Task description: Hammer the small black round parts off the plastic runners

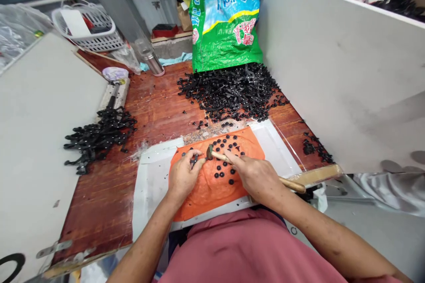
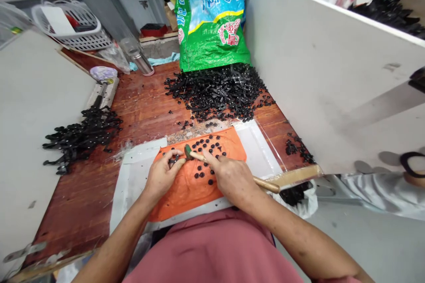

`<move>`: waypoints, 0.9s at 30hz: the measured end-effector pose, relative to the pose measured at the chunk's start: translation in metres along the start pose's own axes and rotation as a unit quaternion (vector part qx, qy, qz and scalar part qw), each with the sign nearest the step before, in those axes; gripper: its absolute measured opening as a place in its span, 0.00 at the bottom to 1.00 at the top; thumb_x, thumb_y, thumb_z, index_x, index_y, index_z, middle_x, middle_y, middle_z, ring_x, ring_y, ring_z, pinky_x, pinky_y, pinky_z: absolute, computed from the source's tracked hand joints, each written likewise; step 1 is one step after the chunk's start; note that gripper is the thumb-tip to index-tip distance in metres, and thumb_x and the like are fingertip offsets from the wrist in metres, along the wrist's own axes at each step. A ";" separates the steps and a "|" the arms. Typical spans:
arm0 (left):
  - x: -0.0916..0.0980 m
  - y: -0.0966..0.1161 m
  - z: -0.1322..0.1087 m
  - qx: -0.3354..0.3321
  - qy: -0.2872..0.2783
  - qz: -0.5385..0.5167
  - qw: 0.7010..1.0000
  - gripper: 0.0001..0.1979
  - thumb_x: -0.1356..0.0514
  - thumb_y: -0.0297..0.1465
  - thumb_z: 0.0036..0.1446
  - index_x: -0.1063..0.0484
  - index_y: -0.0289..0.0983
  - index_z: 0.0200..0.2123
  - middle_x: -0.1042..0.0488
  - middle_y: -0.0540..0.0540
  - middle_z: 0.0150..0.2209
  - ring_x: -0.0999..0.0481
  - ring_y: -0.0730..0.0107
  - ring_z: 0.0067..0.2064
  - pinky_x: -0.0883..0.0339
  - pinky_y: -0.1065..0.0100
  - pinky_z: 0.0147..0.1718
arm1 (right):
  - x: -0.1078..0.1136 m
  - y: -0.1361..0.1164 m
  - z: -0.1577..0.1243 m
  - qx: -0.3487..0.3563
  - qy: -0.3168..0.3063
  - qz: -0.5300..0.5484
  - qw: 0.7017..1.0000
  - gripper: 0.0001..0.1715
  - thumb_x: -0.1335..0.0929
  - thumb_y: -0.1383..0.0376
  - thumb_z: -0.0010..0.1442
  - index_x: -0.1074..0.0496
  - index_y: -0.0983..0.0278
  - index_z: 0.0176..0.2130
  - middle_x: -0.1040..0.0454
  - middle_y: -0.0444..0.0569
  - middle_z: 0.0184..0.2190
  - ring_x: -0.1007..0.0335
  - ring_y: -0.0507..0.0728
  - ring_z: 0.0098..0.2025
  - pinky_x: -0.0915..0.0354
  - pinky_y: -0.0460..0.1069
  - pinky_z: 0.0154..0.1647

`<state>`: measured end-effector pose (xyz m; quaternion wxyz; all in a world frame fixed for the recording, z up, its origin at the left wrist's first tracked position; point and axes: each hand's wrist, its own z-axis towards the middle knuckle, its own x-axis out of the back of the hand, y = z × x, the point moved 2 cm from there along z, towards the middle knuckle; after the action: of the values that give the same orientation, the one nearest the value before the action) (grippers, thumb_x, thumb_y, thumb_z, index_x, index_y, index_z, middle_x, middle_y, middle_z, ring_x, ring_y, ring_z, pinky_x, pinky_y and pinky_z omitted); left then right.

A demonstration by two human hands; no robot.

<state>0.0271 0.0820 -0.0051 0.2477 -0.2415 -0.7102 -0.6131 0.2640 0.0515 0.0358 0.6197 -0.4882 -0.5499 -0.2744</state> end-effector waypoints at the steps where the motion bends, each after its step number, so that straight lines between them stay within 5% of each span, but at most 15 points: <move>1: 0.001 0.000 0.000 0.011 -0.008 -0.035 0.999 0.14 0.37 0.42 0.56 0.24 0.42 0.43 0.39 0.55 0.20 0.38 0.69 0.23 0.48 0.69 0.27 | 0.002 0.001 0.001 0.000 0.017 0.026 1.000 0.32 0.41 0.69 0.70 0.42 0.55 0.70 0.19 0.50 0.41 0.23 0.58 0.38 0.32 0.48 0.36; 4: 0.010 0.002 -0.001 0.069 -0.039 -0.231 0.970 0.18 0.39 0.44 0.58 0.25 0.38 0.45 0.34 0.53 0.23 0.37 0.72 0.24 0.45 0.70 0.26 | 0.013 0.007 0.004 -0.021 0.111 0.163 0.980 0.28 0.42 0.64 0.72 0.40 0.59 0.69 0.20 0.52 0.47 0.22 0.59 0.44 0.30 0.50 0.44; 8: 0.025 0.015 -0.004 0.153 -0.053 -0.462 0.872 0.18 0.34 0.33 0.53 0.25 0.36 0.47 0.26 0.48 0.33 0.31 0.74 0.29 0.39 0.73 0.27 | 0.025 0.010 0.008 -0.042 0.151 0.307 0.939 0.18 0.39 0.61 0.70 0.29 0.60 0.55 0.23 0.44 0.34 0.27 0.55 0.33 0.33 0.48 0.36; 13: 0.017 0.030 -0.010 0.142 -0.030 -0.567 0.811 0.20 0.32 0.26 0.49 0.26 0.38 0.48 0.25 0.50 0.36 0.32 0.80 0.28 0.37 0.76 0.26 | 0.017 -0.016 0.014 -0.005 0.088 0.404 0.910 0.04 0.34 0.63 0.66 0.29 0.60 0.39 0.30 0.40 0.28 0.36 0.52 0.28 0.39 0.45 0.31; 19: -0.006 0.046 -0.028 0.129 0.028 -0.612 0.780 0.17 0.30 0.27 0.49 0.27 0.40 0.44 0.25 0.53 0.32 0.25 0.77 0.33 0.28 0.75 0.34 | 0.001 -0.046 0.027 0.044 0.083 0.391 0.916 0.03 0.30 0.65 0.63 0.28 0.60 0.40 0.26 0.40 0.31 0.32 0.52 0.32 0.40 0.45 0.36; 21: -0.001 0.047 -0.036 0.125 0.007 -0.606 0.786 0.23 0.28 0.30 0.49 0.28 0.41 0.49 0.22 0.51 0.35 0.22 0.73 0.36 0.27 0.72 0.39 | 0.000 -0.043 0.030 0.028 0.083 0.398 0.913 0.02 0.32 0.67 0.63 0.28 0.61 0.38 0.28 0.40 0.29 0.33 0.52 0.30 0.41 0.45 0.34; 23: 0.011 0.042 -0.046 0.139 -0.065 -0.545 0.824 0.30 0.28 0.36 0.51 0.32 0.42 0.57 0.20 0.49 0.34 0.21 0.70 0.34 0.26 0.69 0.36 | 0.002 -0.033 0.032 0.006 0.093 0.418 0.904 0.05 0.34 0.69 0.63 0.29 0.61 0.34 0.32 0.39 0.26 0.35 0.51 0.28 0.43 0.45 0.32; 25: 0.028 0.033 -0.054 0.135 -0.120 -0.393 0.901 0.31 0.32 0.43 0.55 0.32 0.40 0.60 0.21 0.49 0.27 0.23 0.69 0.26 0.29 0.70 0.28 | 0.006 -0.022 0.033 -0.009 0.090 0.452 0.888 0.05 0.34 0.68 0.62 0.30 0.61 0.34 0.34 0.38 0.25 0.38 0.51 0.28 0.44 0.45 0.30; 27: 0.047 0.026 -0.057 0.066 -0.041 -0.183 0.980 0.23 0.36 0.44 0.58 0.25 0.39 0.53 0.23 0.49 0.24 0.25 0.69 0.25 0.31 0.70 0.27 | 0.008 -0.014 0.033 -0.009 0.065 0.486 0.871 0.03 0.34 0.67 0.62 0.30 0.61 0.36 0.34 0.38 0.26 0.39 0.51 0.28 0.44 0.45 0.29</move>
<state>0.0115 0.0304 0.0521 0.1174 -0.1158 -0.7907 -0.5895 0.2399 0.0776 0.0449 0.7049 -0.6803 -0.1990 0.0257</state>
